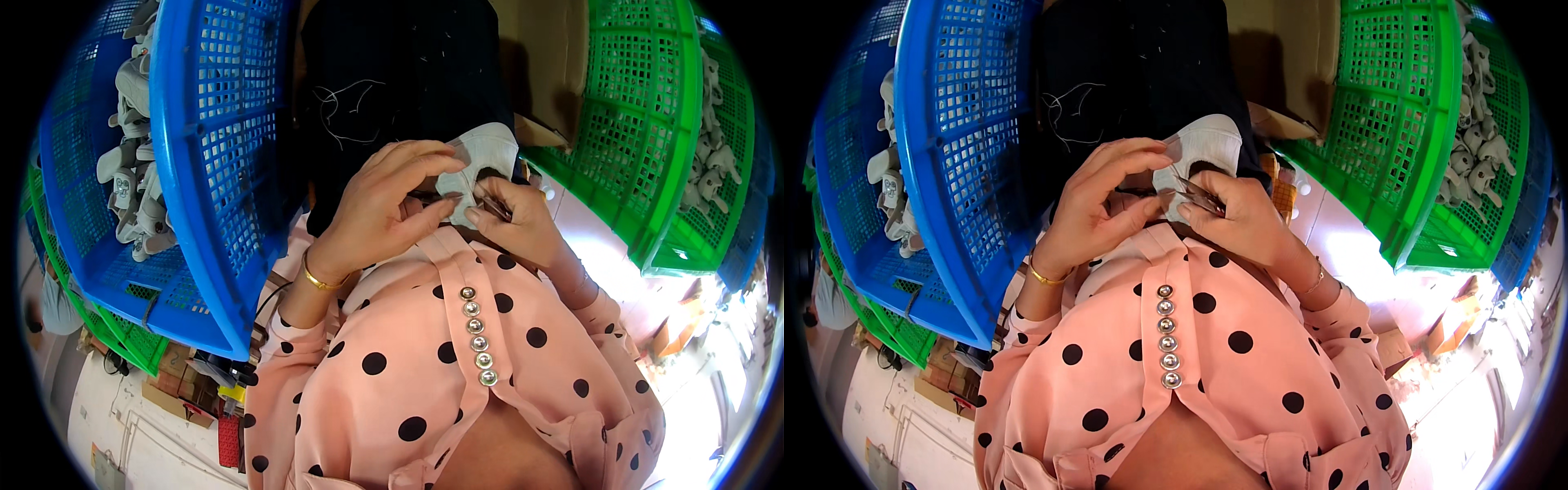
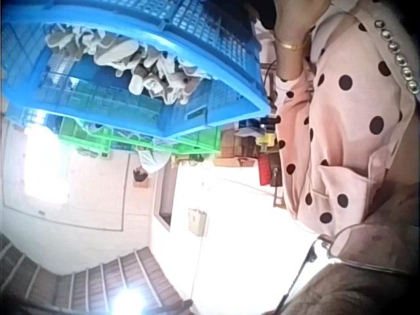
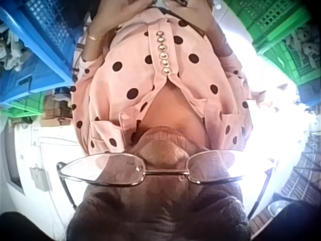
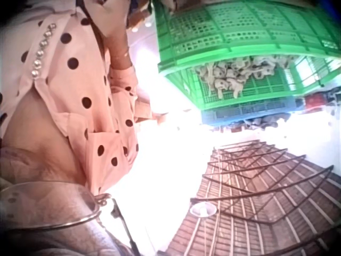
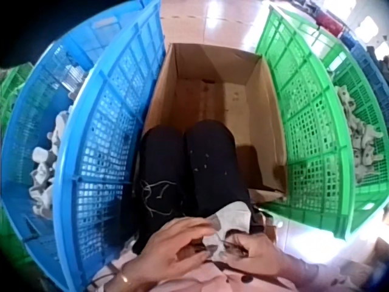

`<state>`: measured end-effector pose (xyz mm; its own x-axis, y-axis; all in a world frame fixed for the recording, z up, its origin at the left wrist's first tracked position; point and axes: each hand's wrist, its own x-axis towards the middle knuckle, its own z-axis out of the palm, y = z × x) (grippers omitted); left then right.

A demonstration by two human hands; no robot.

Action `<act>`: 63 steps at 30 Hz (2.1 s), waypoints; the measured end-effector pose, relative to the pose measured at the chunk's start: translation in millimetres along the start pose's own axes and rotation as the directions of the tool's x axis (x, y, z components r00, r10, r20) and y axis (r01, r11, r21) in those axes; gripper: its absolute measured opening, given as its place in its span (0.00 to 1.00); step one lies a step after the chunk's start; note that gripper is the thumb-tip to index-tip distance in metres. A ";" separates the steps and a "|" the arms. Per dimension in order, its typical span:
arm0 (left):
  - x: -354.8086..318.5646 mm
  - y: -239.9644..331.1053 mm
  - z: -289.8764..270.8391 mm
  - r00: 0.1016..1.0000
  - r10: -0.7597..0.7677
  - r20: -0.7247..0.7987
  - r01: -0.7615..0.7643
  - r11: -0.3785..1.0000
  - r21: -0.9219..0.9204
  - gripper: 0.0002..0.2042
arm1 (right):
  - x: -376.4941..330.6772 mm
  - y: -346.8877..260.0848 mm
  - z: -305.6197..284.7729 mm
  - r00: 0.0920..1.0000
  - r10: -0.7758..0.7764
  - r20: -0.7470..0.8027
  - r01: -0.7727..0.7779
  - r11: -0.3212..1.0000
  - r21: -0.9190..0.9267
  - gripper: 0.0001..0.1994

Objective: The person sits on the floor and uses a pair of scissors to trim loose threads and excess fabric from the edges of white slippers. They handle the slippers one by one from a blue basket, cutting small bits of material and placing the finished items into a cardboard box.

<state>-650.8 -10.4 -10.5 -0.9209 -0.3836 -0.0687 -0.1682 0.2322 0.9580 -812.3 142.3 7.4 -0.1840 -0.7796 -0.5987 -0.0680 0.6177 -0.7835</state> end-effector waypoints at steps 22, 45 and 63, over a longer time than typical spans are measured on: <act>-9.6 -11.1 24.2 0.976 0.015 -0.217 -0.022 0.999 -0.028 0.05 | 2.3 -45.0 -37.7 0.873 -0.458 0.170 0.368 0.388 -0.845 0.18; -13.4 -6.3 24.7 0.880 -0.459 -0.125 0.217 0.620 -0.754 0.05 | 3.0 -33.7 -42.5 0.884 -0.439 0.158 0.361 0.428 -0.829 0.17; 21.1 15.4 -33.3 0.979 0.201 0.040 -0.205 0.972 0.115 0.22 | 17.3 -55.7 -37.3 0.947 -0.276 0.162 0.318 0.870 -0.377 0.10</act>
<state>-661.1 -44.7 12.1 -0.9493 -0.2926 0.1145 -0.0154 0.4073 0.9132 -848.2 98.3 46.9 0.0032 -0.9258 -0.3780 -0.4869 0.3287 -0.8093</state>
